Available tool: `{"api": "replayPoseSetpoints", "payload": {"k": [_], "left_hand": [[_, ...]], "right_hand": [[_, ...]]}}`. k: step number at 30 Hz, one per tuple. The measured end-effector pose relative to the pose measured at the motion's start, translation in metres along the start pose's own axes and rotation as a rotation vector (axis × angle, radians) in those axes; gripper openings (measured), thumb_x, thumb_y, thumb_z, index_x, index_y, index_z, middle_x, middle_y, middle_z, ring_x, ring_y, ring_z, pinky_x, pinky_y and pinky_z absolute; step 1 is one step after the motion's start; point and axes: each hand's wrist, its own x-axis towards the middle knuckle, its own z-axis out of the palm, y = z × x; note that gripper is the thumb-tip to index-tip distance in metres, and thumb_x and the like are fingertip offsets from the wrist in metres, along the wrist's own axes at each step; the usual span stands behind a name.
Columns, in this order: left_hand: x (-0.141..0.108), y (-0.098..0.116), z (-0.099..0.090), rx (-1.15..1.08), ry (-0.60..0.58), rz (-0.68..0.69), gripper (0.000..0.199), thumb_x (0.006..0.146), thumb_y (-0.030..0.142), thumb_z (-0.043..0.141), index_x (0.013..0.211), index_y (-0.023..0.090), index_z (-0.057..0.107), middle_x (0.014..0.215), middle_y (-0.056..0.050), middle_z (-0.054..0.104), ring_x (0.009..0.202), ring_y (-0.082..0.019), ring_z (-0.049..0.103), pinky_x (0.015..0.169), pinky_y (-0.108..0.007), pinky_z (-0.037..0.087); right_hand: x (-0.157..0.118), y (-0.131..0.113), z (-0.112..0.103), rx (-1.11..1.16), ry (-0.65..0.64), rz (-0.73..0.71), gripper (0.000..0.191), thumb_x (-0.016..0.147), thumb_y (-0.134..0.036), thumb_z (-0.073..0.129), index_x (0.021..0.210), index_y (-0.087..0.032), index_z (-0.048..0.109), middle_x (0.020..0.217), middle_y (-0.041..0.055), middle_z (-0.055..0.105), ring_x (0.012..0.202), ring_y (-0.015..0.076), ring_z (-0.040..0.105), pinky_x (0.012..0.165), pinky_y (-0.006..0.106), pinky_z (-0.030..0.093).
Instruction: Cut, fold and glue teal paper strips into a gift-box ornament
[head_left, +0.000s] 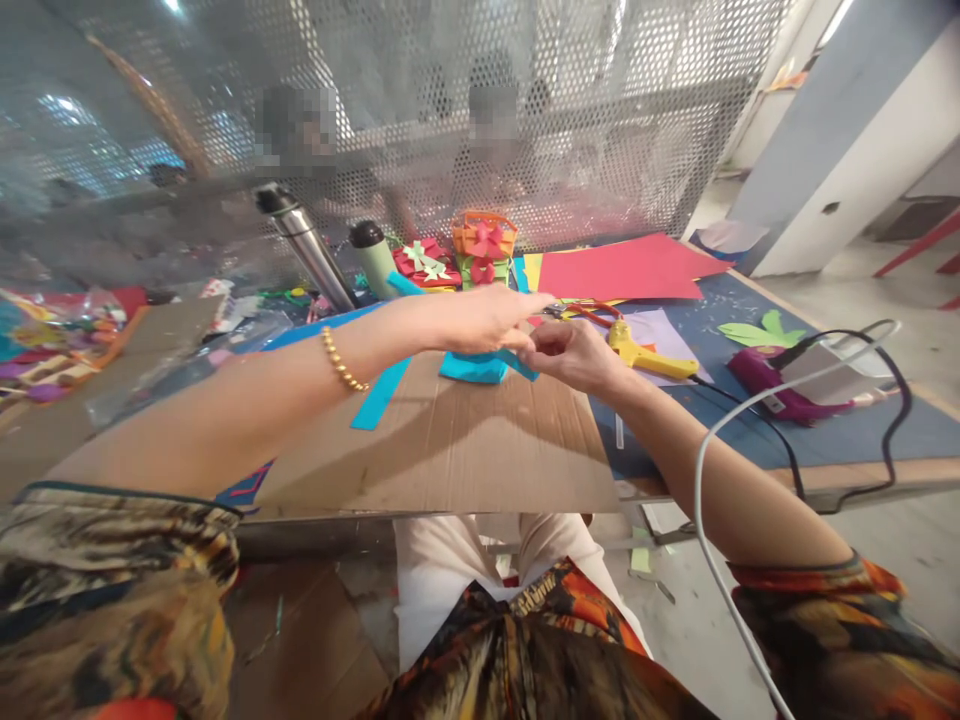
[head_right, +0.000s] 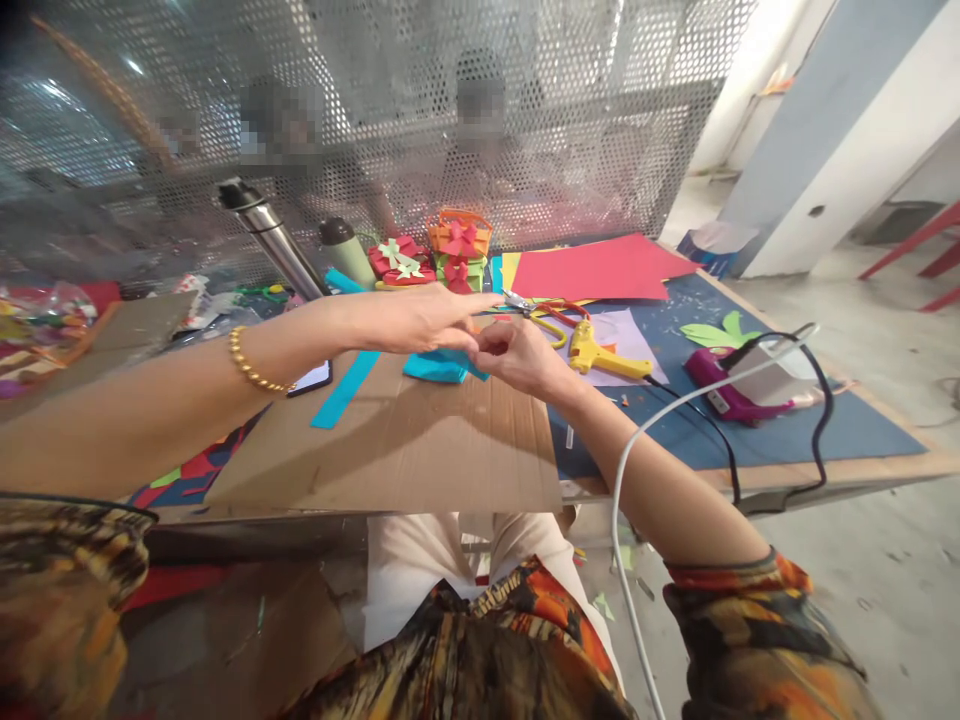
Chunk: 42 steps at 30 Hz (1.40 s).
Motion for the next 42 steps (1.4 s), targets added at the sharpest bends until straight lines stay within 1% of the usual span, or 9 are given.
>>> {"api": "replayPoseSetpoints", "payload": {"k": [3,6,9,14,23,32,35,38,42], "left_hand": [[-0.017,0.009,-0.018,0.253,-0.019,0.259,0.018,0.081,0.001,0.071,0.072,0.017,0.072,0.076,-0.001,0.064,0.106,-0.024,0.069,0.087,-0.025,0.048],[-0.038,-0.01,-0.038,0.366,0.196,0.361,0.028,0.09,0.019,0.073,0.062,0.019,0.067,0.067,-0.002,0.062,0.085,-0.02,0.068,0.073,-0.023,0.047],[-0.048,-0.049,-0.05,0.375,0.253,0.234,0.033,0.095,0.029,0.069,0.063,0.019,0.07,0.059,-0.002,0.064,0.054,-0.013,0.057,0.058,-0.025,0.043],[-0.037,-0.097,-0.038,-0.007,0.217,0.009,0.028,0.094,0.029,0.072,0.068,0.017,0.071,0.068,-0.005,0.072,0.053,-0.011,0.062,0.053,-0.024,0.042],[-0.018,-0.097,-0.029,-0.153,0.064,-0.061,0.032,0.096,0.014,0.066,0.064,0.013,0.064,0.061,-0.002,0.068,0.05,-0.008,0.058,0.057,-0.024,0.045],[-0.01,-0.098,-0.025,0.011,-0.088,0.042,0.033,0.098,0.022,0.067,0.066,0.014,0.064,0.062,-0.001,0.066,0.052,-0.008,0.059,0.057,-0.022,0.044],[-0.01,-0.106,-0.035,0.22,0.036,0.036,0.034,0.103,0.029,0.058,0.073,0.015,0.066,0.071,-0.003,0.068,0.054,-0.009,0.058,0.058,-0.024,0.043],[-0.011,-0.118,-0.051,0.673,0.271,-0.049,0.04,0.102,0.029,0.057,0.064,0.018,0.057,0.067,-0.003,0.063,0.062,-0.013,0.058,0.063,-0.027,0.039],[-0.014,-0.134,-0.059,0.798,0.223,-0.144,0.05,0.092,0.037,0.071,0.052,0.022,0.046,0.058,-0.004,0.055,0.068,-0.021,0.059,0.065,-0.032,0.036]], "right_hand": [[0.002,0.0,-0.002,0.143,0.044,0.107,0.02,0.074,-0.035,0.068,0.063,-0.019,0.066,0.061,-0.0009,0.059,0.059,0.0109,0.044,0.056,0.028,0.03],[0.003,-0.001,-0.002,0.207,0.086,0.194,0.023,0.073,-0.039,0.07,0.062,-0.019,0.065,0.058,-0.0024,0.054,0.057,0.0098,0.04,0.055,0.028,0.026],[0.002,-0.002,0.003,0.241,0.077,0.248,0.022,0.071,-0.04,0.072,0.064,-0.019,0.068,0.058,-0.0024,0.055,0.056,0.0101,0.042,0.055,0.028,0.028],[-0.005,-0.004,0.018,0.274,0.026,0.24,0.023,0.069,-0.041,0.074,0.065,-0.019,0.07,0.064,0.0012,0.065,0.062,0.0135,0.054,0.061,0.03,0.041],[-0.01,-0.013,0.01,0.206,-0.075,0.247,0.037,0.075,-0.052,0.07,0.06,-0.02,0.064,0.06,-0.0007,0.056,0.058,0.0109,0.044,0.058,0.03,0.033],[-0.01,-0.019,0.011,0.275,-0.167,0.346,0.031,0.065,-0.047,0.075,0.057,-0.02,0.064,0.049,-0.0037,0.049,0.049,0.0082,0.039,0.051,0.028,0.024],[-0.008,-0.016,0.011,0.291,-0.153,0.369,0.034,0.063,-0.047,0.077,0.053,-0.02,0.06,0.049,-0.0028,0.051,0.047,0.0072,0.039,0.048,0.027,0.024],[-0.005,-0.01,0.011,0.3,-0.061,0.391,0.035,0.06,-0.048,0.079,0.052,-0.019,0.061,0.049,-0.0025,0.052,0.045,0.0063,0.038,0.046,0.026,0.024],[-0.001,-0.001,0.011,0.28,0.058,0.387,0.032,0.06,-0.045,0.077,0.052,-0.02,0.061,0.048,-0.002,0.054,0.042,0.0062,0.039,0.043,0.024,0.025]]}}
